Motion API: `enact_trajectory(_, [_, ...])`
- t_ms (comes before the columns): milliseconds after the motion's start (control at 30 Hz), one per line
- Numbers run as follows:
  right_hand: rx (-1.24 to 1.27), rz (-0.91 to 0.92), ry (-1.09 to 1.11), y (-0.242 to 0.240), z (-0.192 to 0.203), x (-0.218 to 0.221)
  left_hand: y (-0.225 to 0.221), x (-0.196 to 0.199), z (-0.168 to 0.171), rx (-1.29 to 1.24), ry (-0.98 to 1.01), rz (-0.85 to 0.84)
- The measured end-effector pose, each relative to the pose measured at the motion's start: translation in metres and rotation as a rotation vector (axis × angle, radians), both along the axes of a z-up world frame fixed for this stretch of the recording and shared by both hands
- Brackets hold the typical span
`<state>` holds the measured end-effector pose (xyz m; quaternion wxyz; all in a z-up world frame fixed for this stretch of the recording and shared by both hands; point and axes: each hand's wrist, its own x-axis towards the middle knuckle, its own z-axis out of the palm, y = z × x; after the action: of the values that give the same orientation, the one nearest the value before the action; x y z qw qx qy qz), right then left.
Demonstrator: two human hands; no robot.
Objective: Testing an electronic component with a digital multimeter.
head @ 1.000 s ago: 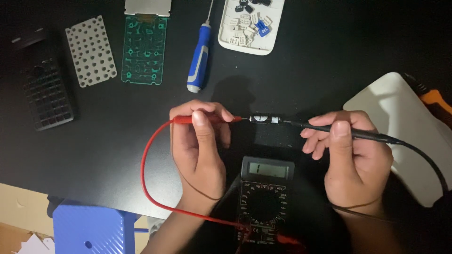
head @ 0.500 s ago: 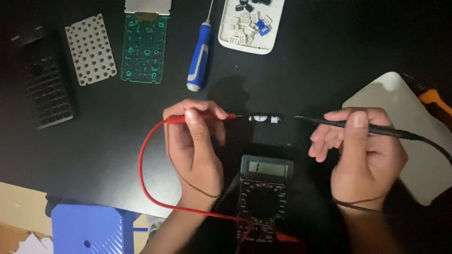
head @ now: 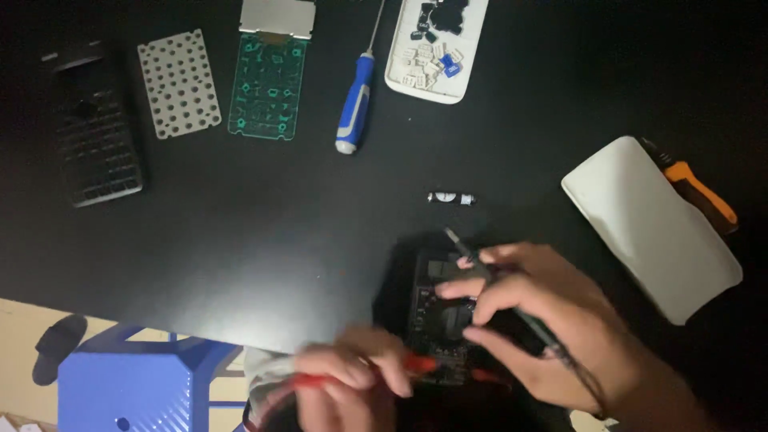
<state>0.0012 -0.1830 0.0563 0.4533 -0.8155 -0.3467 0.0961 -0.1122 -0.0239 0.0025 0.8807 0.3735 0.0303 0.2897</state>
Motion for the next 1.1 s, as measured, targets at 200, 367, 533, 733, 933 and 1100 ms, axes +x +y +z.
enact_trajectory(200, [-0.045, 0.173, -0.159, 0.003, -0.010, -0.006, -0.034, -0.010, 0.000, 0.214, 0.253, 0.169])
enact_trajectory(367, [-0.085, 0.268, -0.245, 0.004, -0.001, -0.008, -0.033, -0.007, -0.014, 0.129, 0.095, 0.222])
enact_trajectory(533, [-0.119, 0.269, -0.254, 0.002, -0.006, -0.015, -0.036, -0.006, -0.014, 0.124, 0.103, 0.246])
enact_trajectory(733, [-0.059, 0.201, -0.294, 0.007, -0.009, -0.021, -0.037, -0.009, -0.023, 0.097, 0.094, 0.214])
enact_trajectory(933, [-0.017, -0.103, -0.199, -0.002, -0.005, -0.017, -0.008, -0.006, -0.013, 0.110, 0.146, 0.174])
enact_trajectory(1100, [0.007, -0.587, 0.146, 0.002, 0.002, -0.015, 0.028, 0.034, -0.006, 0.241, 0.112, 0.196])
